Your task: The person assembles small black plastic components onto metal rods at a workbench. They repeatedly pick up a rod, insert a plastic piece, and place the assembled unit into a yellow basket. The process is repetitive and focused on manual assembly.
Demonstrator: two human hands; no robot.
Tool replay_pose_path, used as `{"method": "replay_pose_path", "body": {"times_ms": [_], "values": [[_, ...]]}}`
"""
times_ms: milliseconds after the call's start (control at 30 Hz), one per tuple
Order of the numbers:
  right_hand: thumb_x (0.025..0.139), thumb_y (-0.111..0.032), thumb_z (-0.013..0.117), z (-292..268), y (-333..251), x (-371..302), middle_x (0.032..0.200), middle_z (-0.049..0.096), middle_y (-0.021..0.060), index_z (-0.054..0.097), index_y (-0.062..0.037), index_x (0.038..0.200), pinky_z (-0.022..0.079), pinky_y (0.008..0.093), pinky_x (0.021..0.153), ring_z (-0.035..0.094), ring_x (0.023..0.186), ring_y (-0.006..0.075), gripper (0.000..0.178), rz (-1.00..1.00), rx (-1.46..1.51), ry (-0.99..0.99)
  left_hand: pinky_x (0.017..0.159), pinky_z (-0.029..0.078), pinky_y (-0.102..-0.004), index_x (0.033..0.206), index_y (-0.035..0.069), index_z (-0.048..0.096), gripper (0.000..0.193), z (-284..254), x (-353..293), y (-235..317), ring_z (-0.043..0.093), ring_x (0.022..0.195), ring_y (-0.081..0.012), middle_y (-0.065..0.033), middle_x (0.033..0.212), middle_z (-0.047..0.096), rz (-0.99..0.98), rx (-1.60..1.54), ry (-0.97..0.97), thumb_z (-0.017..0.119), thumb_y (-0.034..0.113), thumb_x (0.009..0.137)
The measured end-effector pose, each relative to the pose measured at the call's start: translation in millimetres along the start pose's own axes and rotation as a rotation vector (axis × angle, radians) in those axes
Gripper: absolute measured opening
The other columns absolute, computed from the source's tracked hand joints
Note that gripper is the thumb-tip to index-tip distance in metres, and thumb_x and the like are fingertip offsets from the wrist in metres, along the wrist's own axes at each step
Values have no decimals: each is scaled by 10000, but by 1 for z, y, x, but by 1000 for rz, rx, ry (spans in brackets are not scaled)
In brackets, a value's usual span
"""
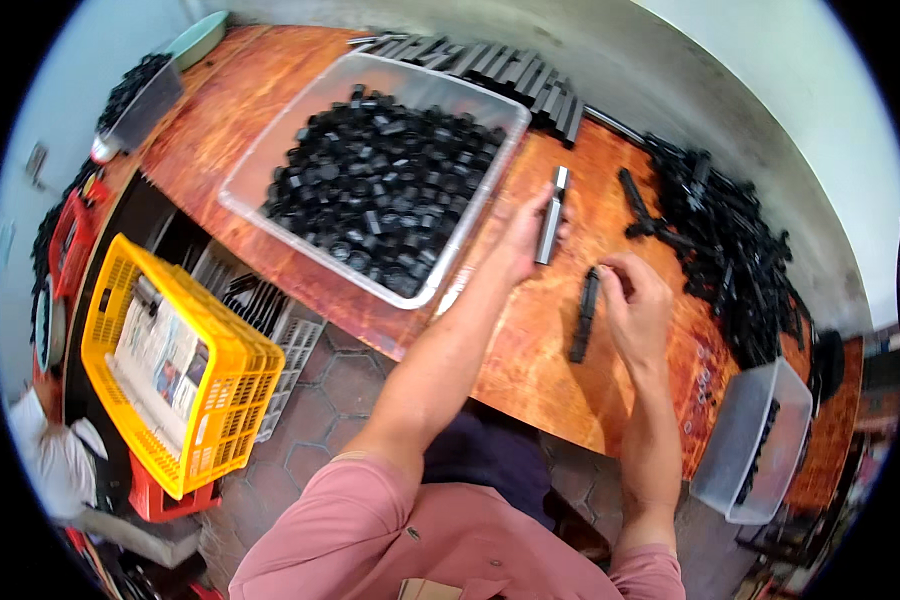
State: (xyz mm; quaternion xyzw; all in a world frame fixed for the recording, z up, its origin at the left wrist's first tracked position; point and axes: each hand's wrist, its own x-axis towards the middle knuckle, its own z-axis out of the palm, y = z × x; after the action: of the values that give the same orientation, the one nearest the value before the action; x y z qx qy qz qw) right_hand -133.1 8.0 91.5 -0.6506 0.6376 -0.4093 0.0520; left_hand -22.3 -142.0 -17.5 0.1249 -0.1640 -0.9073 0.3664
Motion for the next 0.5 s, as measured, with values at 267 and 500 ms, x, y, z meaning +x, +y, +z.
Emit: {"method": "replay_pose_path", "body": {"times_ms": [267, 500], "values": [[867, -83, 641, 49, -103, 81, 811, 662, 145, 683, -13, 891, 541, 426, 671, 664, 714, 339, 86, -409, 21, -211, 632, 554, -344, 1016, 132, 613, 282, 1, 0, 8, 624, 671, -175, -41, 802, 651, -8, -199, 26, 545, 406, 1023], [744, -111, 653, 127, -171, 88, 834, 713, 168, 674, -27, 781, 552, 451, 707, 723, 812, 315, 94, -574, -278, -769, 539, 495, -273, 1207, 170, 590, 298, -5, 5, 10, 581, 626, -131, -9, 793, 617, 17, -117, 43, 490, 398, 1045]]}}
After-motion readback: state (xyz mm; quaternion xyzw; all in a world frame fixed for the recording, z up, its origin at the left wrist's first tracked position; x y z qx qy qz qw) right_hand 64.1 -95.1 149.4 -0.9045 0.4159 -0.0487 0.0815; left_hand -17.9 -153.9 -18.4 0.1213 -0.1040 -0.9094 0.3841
